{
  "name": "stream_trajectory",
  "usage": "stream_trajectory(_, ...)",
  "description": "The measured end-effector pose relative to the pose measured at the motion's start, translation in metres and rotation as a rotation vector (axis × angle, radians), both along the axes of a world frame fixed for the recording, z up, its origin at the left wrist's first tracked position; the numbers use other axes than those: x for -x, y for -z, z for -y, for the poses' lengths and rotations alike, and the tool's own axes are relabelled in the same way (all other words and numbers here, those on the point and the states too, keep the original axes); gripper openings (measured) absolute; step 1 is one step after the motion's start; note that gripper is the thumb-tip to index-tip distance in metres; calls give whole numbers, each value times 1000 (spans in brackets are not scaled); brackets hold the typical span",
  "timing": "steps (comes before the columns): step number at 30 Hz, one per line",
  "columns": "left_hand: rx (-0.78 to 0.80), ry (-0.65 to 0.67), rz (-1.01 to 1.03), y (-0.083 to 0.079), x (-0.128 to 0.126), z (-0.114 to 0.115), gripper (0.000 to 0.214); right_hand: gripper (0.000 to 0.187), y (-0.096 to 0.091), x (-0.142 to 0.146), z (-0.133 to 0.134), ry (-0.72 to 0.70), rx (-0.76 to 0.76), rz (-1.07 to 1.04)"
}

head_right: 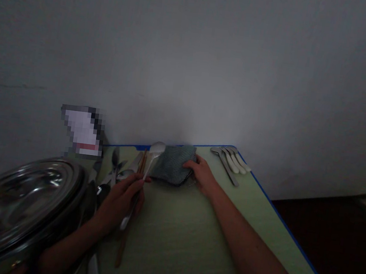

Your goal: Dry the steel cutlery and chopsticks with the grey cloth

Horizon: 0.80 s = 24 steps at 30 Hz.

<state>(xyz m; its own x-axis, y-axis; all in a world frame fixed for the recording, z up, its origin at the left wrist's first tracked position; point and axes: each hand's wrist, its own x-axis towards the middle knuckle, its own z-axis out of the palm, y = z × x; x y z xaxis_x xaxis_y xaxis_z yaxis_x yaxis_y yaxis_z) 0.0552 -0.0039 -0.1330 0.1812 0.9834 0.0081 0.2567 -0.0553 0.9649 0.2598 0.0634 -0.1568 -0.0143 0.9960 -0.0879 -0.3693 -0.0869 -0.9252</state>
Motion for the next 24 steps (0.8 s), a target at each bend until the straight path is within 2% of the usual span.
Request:
stream_trajectory(4, 20, 66, -61, 4, 1, 0, 31, 33, -6, -5, 5, -30, 66, -132)
stream_trajectory(7, -17, 132, -166, 5, 1, 1, 28, 21, -8, -3, 9, -139, 79, -280)
stream_trajectory(10, -37, 175, -227, 3, 1, 1, 24, 32, -5, 1, 9, -233, 55, -363)
stream_trajectory(15, -32, 220, -238, 1, 0, 2, 20, 18, 1, 7, 6, -199, 16, -228)
stream_trajectory(19, -25, 270, -267, 1, -1, 3, 21, 15, 1, 13, 9, -180, -26, -160)
stream_trajectory(24, 133, 328, -2, -1, 2, 3, 26, 15, 1, 11, 10, -95, -11, -203)
